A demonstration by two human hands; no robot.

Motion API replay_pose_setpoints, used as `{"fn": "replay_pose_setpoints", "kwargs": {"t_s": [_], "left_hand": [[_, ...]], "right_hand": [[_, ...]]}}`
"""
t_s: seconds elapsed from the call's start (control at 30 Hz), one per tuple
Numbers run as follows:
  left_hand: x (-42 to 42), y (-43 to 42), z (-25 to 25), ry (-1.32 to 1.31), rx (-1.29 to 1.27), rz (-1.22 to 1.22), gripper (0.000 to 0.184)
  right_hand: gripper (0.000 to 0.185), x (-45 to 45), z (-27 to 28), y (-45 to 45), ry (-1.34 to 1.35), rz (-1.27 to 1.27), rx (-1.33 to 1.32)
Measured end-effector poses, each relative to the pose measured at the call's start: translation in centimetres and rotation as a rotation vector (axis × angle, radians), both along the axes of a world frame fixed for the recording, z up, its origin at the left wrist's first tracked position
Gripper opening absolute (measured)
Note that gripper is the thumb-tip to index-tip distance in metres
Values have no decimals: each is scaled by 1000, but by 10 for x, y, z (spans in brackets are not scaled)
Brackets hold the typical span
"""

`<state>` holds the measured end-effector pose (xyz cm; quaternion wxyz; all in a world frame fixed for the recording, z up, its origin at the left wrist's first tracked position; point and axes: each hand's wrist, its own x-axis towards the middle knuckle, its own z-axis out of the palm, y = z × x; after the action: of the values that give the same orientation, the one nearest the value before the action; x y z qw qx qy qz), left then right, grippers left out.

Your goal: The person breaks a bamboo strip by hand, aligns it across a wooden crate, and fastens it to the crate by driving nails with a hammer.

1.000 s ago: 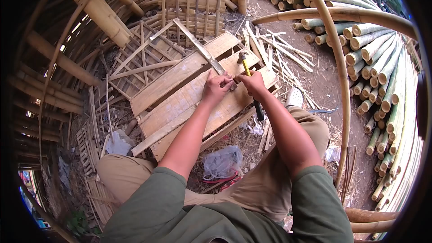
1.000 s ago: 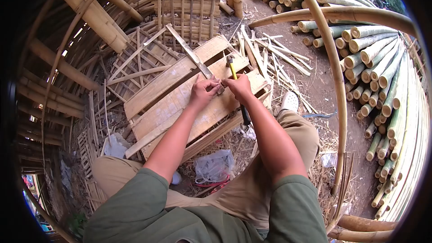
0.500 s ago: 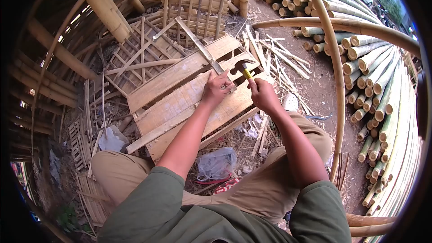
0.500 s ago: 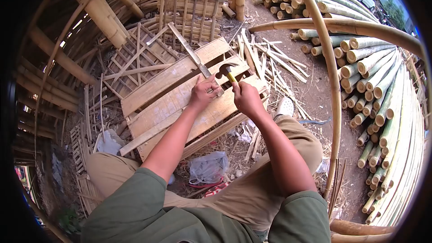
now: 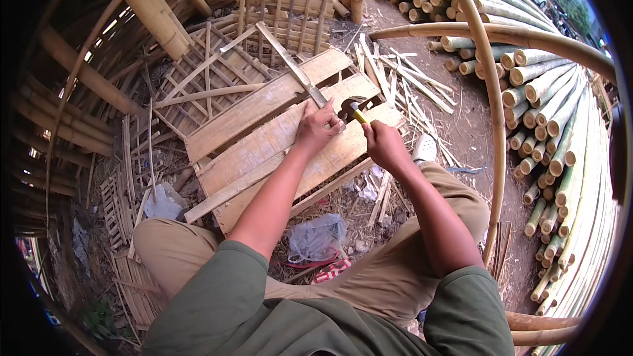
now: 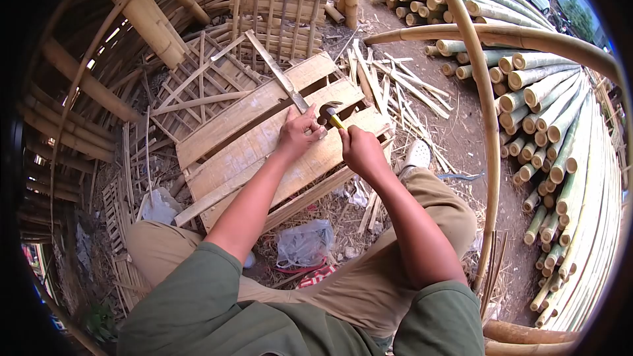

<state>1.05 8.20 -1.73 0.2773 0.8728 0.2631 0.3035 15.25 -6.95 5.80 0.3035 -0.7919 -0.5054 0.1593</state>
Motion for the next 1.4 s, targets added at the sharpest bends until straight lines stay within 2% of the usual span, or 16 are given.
{"fn": "replay_pose_setpoints", "kwargs": {"t_s": [0.3, 0.43, 0.6, 0.63, 0.7, 0.77, 0.87, 0.97, 1.03, 1.13, 1.2, 1.33, 1.4], "left_hand": [[0, -1, 0, -2, -16, 7, 23], [0, -1, 0, 10, -27, 11, 23], [0, -2, 3, 41, -30, 13, 21], [0, -2, 3, 31, -38, 14, 21], [0, -3, 2, 23, -47, 13, 21], [0, 0, 1, 28, -33, 21, 22], [0, 1, 0, 22, -27, 20, 22], [-1, -2, 3, 12, -33, 28, 22], [-1, -3, 1, 8, -40, 29, 22], [0, 0, 2, 24, -48, 19, 23], [0, 1, 2, 23, -29, 20, 23], [-2, -2, -2, 22, -15, 19, 23], [-1, 2, 0, 27, -41, -9, 20]], "right_hand": [[35, -11, 8, -2, -64, -18, 134], [33, -13, -8, -6, -184, 45, -27], [35, -21, 12, -5, -104, -28, 172], [35, -20, 7, -5, -105, -25, 168], [35, -16, -17, -3, -172, 14, -3], [34, -12, -30, -1, -178, 1, 67], [33, -18, -4, -1, -168, -43, 206], [32, -25, -2, -4, -182, -56, 163], [32, -21, -26, -4, -213, 26, 4], [32, -25, -17, -2, -170, -4, 77], [33, -29, -3, -2, -142, -61, 230], [31, -26, -26, -4, -215, 12, 9], [31, -24, -26, -2, -201, -17, 67]]}}
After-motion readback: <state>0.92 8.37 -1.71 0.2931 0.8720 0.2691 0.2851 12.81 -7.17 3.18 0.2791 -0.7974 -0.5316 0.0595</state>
